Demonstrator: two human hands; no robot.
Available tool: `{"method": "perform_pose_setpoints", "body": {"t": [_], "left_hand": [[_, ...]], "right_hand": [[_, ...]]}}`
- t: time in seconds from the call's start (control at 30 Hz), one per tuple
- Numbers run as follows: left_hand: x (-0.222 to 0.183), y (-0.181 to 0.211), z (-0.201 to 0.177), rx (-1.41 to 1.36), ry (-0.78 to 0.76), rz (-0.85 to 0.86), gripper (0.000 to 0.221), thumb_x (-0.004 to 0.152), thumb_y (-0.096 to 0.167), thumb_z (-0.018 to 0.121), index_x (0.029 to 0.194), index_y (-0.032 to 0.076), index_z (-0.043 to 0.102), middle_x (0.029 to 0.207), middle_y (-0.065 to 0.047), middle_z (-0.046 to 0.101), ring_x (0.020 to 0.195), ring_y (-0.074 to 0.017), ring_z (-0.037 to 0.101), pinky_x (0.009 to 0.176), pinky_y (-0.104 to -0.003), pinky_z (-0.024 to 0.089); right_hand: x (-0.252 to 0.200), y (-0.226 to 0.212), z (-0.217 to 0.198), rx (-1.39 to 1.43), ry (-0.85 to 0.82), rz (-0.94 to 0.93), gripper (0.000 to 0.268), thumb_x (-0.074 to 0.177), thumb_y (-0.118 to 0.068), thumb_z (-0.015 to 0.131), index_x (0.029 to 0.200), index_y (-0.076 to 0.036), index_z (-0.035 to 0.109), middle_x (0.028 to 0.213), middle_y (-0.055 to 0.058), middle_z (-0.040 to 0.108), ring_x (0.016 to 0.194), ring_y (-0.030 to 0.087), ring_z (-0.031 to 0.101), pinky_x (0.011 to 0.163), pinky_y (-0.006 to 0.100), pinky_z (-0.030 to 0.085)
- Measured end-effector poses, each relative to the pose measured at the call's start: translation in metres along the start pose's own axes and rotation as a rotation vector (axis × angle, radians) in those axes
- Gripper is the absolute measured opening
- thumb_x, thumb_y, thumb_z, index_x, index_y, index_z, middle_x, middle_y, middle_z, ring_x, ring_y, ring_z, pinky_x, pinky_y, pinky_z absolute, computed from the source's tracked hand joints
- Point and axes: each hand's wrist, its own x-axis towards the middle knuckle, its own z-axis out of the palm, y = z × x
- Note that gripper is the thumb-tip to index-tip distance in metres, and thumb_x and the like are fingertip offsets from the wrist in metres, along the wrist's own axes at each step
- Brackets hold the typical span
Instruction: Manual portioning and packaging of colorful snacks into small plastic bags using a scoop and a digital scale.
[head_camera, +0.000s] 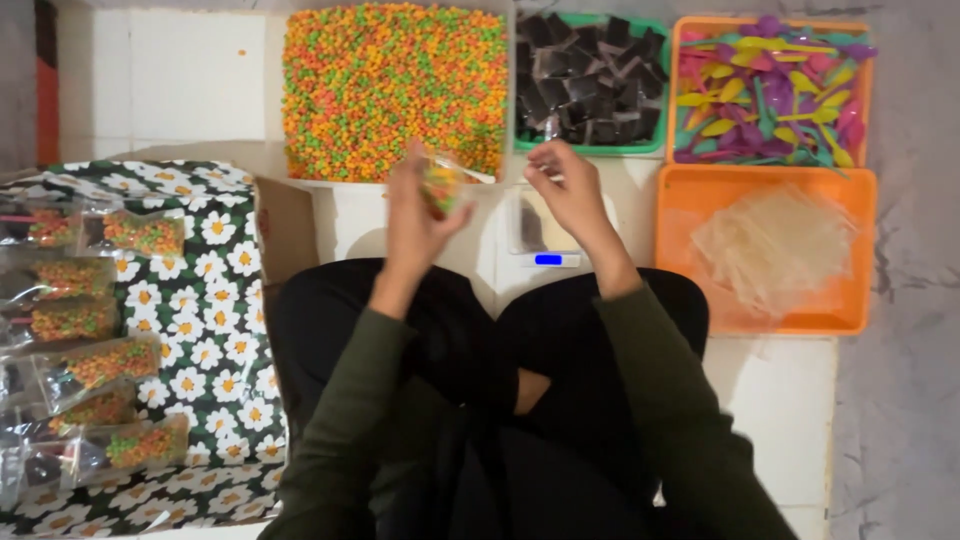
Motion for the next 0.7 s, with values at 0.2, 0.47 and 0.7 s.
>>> {"method": "perform_pose_setpoints", "body": {"t": [0.2, 0.47, 0.7], "left_hand": [[-0.003, -0.064, -0.06, 0.132, 0.181, -0.108, 0.109, 0.082, 0.024, 0.096, 0.162, 0.005, 0.025, 0.13, -0.018, 0.052, 0.124, -0.0401, 0.054, 0.107, -0.049, 0.043], [-0.003, -0.075, -0.065, 0.027, 0.214, -0.228, 0.109, 0.083, 0.022, 0.095, 0.163, 0.005, 0.023, 0.133, -0.022, 0.05, 0.128, -0.0441, 0.049, 0.108, -0.056, 0.039], [0.002, -0.062, -0.07, -0.003, 0.181, -0.229, 0.108, 0.085, 0.023, 0.094, 0.161, 0.002, 0.02, 0.134, -0.026, 0.048, 0.131, -0.0497, 0.046, 0.109, -0.063, 0.036]], "right_hand": [[0.099, 0.094, 0.118, -0.76, -0.383, 0.035, 0.02, 0.086, -0.018, 0.072, 0.105, -0.012, 0.069, 0.099, 0.014, 0.077, 0.098, 0.038, 0.074, 0.082, 0.052, 0.059], [0.126, 0.101, 0.149, -0.901, -0.542, 0.197, 0.043, 0.086, -0.018, 0.073, 0.127, -0.008, 0.065, 0.115, 0.021, 0.072, 0.114, 0.043, 0.068, 0.092, 0.059, 0.055], [0.114, 0.047, 0.115, -0.719, -0.498, 0.181, 0.039, 0.097, -0.009, 0.059, 0.135, -0.015, 0.064, 0.13, 0.02, 0.067, 0.126, 0.043, 0.06, 0.104, 0.055, 0.05]]}}
